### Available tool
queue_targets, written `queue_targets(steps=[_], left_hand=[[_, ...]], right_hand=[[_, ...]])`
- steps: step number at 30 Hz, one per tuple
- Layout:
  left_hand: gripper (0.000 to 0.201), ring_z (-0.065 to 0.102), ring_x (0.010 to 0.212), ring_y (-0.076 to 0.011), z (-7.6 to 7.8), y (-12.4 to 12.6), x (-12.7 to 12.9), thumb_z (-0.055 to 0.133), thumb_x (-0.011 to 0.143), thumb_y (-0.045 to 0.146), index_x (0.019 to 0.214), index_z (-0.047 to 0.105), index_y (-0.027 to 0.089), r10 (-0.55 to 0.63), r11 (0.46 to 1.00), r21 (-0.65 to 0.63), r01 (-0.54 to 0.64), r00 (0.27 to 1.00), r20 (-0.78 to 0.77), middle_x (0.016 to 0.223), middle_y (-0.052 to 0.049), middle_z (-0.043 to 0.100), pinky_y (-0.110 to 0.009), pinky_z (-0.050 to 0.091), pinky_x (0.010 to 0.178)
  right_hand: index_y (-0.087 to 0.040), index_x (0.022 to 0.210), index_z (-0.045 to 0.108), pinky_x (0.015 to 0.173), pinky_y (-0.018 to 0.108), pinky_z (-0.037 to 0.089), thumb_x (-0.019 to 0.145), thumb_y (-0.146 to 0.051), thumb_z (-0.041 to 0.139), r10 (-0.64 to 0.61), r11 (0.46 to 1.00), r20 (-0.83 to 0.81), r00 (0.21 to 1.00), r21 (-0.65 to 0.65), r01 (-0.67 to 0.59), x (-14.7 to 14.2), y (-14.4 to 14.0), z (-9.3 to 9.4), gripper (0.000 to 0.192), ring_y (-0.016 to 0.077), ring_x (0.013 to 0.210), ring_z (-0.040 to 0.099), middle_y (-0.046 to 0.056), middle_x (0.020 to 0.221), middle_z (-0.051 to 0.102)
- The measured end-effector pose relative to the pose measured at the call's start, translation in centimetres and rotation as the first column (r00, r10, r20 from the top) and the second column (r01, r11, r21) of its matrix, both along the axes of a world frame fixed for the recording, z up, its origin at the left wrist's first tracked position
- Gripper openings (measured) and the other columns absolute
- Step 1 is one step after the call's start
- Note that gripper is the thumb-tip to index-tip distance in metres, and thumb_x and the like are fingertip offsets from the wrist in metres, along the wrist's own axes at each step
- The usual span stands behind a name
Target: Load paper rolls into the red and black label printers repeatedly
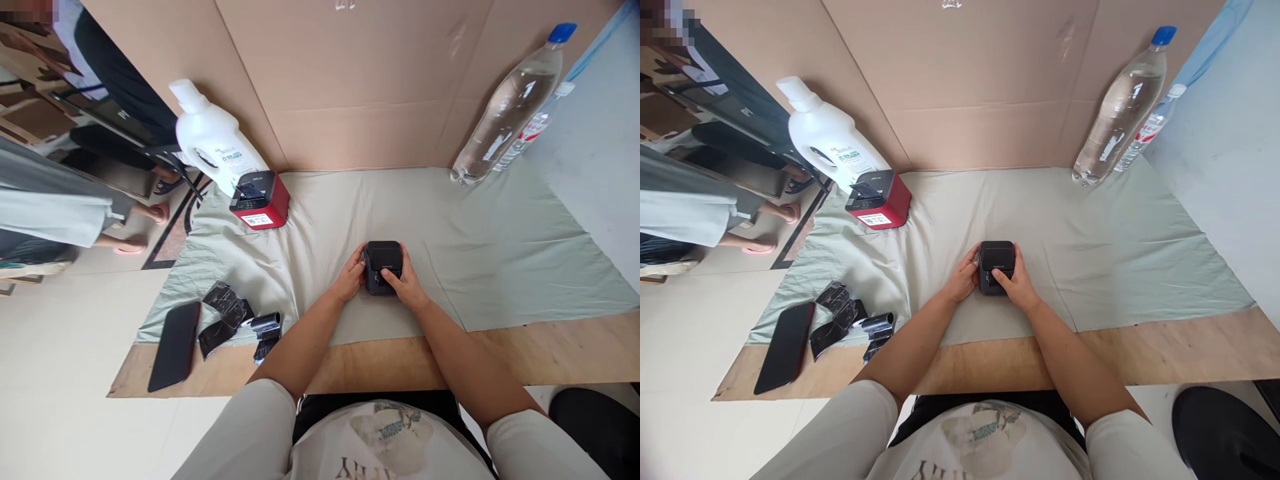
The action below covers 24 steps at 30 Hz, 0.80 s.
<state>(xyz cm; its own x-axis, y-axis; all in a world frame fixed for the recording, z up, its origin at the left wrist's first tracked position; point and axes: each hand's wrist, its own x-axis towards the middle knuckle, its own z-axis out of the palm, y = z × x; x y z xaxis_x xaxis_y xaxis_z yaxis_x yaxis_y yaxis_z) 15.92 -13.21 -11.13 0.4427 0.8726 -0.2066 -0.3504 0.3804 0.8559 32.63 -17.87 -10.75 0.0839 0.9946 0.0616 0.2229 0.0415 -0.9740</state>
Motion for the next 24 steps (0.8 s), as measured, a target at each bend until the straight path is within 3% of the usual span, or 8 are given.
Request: queue_targets(steps=[6, 11, 14, 16, 20, 24], left_hand=[[0.062, 0.062, 0.115, -0.022, 0.1, 0.3, 0.0, 0.061, 0.085, 0.037, 0.144, 0.043, 0.029, -0.008, 1.0, 0.004, 0.008, 1.0, -0.002, 0.13, -0.006, 0.063, -0.041, 0.05, 0.097], [0.065, 0.067, 0.093, -0.0214, 0.1, 0.4, -0.3, 0.064, 0.082, 0.041, 0.142, 0.043, 0.027, -0.053, 0.999, -0.004, 0.053, 0.997, -0.053, 0.107, -0.005, 0.069, -0.038, 0.053, 0.081], [0.065, 0.065, 0.081, -0.0183, 0.3, 0.2, -0.4, 0.065, 0.079, 0.042, 0.138, 0.044, 0.028, -0.071, 0.997, 0.007, 0.072, 0.995, -0.073, 0.096, -0.003, 0.068, -0.032, 0.051, 0.071], [0.062, 0.063, 0.076, -0.0165, 0.6, 0.1, -0.5, 0.068, 0.076, 0.042, 0.132, 0.047, 0.027, -0.103, 0.995, 0.008, 0.104, 0.992, -0.068, 0.093, -0.003, 0.067, -0.029, 0.048, 0.066], [0.052, 0.063, 0.076, -0.0168, 0.9, -0.3, -0.3, 0.069, 0.075, 0.053, 0.116, 0.053, 0.024, -0.12, 0.992, 0.02, 0.121, 0.991, -0.053, 0.095, -0.003, 0.066, -0.027, 0.048, 0.063], [0.048, 0.056, 0.068, -0.0138, 0.5, -0.6, 0.3, 0.064, 0.078, 0.065, 0.091, 0.053, 0.02, 0.047, 0.994, 0.108, -0.03, 0.987, -0.154, 0.081, -0.001, 0.061, -0.027, 0.045, 0.061]], right_hand=[[-0.02, 0.157, 0.019, 0.119, 0.052, 0.032, 0.077, -0.064, 0.061, 0.043, 0.999, -0.126, 0.991, -0.015, -0.045, 0.5, 0.1, -0.1, 0.1, 0.0307, 0.145, 0.037, 0.015, 0.157, 0.038], [-0.021, 0.148, 0.035, 0.109, 0.049, 0.044, 0.075, -0.059, 0.064, 0.031, 0.999, -0.169, 0.985, -0.023, -0.035, 1.1, 0.3, 0.9, 0.087, 0.0299, 0.13, 0.053, 0.016, 0.146, 0.05], [-0.022, 0.132, 0.05, 0.102, 0.046, 0.048, 0.078, -0.064, 0.061, -0.025, 1.0, -0.165, 0.986, 0.002, 0.026, 1.4, 0.5, 1.4, 0.07, 0.0281, 0.119, 0.059, 0.015, 0.132, 0.06], [-0.022, 0.112, 0.058, 0.093, 0.042, 0.051, 0.08, -0.069, 0.054, -0.119, 0.993, -0.151, 0.981, -0.007, 0.12, 1.6, 0.7, 1.5, 0.057, 0.0258, 0.104, 0.062, 0.011, 0.111, 0.067], [-0.023, 0.073, 0.053, 0.067, 0.032, 0.046, 0.082, -0.075, 0.047, -0.232, 0.972, -0.067, 0.97, -0.047, 0.229, 2.0, 0.9, 1.6, 0.053, 0.0178, 0.069, 0.051, 0.0, 0.068, 0.052], [-0.023, 0.063, 0.044, 0.058, 0.029, 0.035, 0.085, -0.073, 0.044, -0.213, 0.976, 0.028, 0.977, -0.03, 0.214, 1.7, 0.7, 1.5, 0.054, 0.0147, 0.059, 0.039, -0.003, 0.059, 0.04]])
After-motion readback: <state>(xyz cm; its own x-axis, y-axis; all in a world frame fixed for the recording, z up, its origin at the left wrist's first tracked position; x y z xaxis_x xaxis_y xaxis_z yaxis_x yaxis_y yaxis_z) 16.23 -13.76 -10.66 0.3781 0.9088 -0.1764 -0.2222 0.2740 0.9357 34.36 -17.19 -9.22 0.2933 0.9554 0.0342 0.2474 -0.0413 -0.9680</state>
